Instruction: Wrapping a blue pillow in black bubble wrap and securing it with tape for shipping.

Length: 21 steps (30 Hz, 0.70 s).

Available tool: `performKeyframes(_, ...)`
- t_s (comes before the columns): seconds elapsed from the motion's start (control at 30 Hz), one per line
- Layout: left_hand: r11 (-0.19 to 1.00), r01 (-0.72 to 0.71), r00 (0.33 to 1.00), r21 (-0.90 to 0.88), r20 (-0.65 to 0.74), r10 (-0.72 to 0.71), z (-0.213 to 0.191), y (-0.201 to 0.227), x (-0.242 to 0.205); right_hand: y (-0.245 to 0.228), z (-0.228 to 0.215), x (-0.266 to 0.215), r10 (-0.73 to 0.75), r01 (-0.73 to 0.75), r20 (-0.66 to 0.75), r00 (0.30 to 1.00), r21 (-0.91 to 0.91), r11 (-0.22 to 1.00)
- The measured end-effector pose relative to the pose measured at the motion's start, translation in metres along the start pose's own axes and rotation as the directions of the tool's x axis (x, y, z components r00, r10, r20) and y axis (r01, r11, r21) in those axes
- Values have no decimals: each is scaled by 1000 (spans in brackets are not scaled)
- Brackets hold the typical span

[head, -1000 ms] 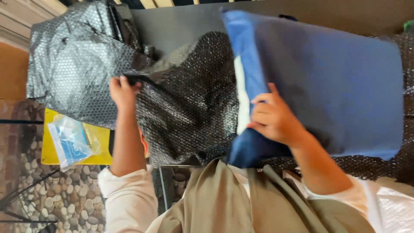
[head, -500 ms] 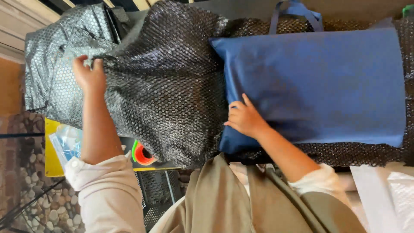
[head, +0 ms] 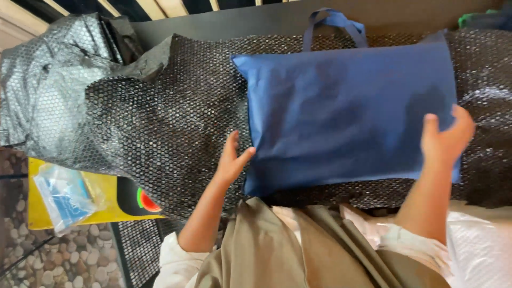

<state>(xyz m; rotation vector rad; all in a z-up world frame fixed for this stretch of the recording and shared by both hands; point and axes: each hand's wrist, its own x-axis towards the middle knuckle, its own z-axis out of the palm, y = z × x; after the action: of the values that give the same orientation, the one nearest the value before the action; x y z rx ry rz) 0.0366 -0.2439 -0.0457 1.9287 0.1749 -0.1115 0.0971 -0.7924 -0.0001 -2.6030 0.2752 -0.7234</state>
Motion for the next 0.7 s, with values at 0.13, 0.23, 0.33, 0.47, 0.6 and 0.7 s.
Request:
performKeyframes(0.13, 893, 448, 888, -46, 138, -439, 48, 19, 2, 107, -5, 21, 522, -496, 211, 826, -169, 852)
performKeyframes(0.23, 866, 492, 868, -88, 124, -481, 52, 66, 1, 98, -8, 36, 647, -564, 519, 559, -334, 755)
performKeyframes(0.33, 846, 532, 845, -46, 87, -527, 52, 62, 5, 99, -2, 31, 610, -570, 463, 643, -243, 785)
performKeyframes(0.47, 876, 475, 879, -86, 95, -467, 30, 74, 3, 100, -8, 16, 456, -446, 319, 831, -107, 888)
performKeyframes(0.6, 891, 443, 892, 96, 52, -449, -27, 98, -4, 78, -28, -22, 308, -310, 209, 928, -22, 951)
performKeyframes(0.7, 888, 442, 894, 126, 23, -448, -75, 108, -14, 49, -27, -61, 277, -278, 173, 945, -17, 960)
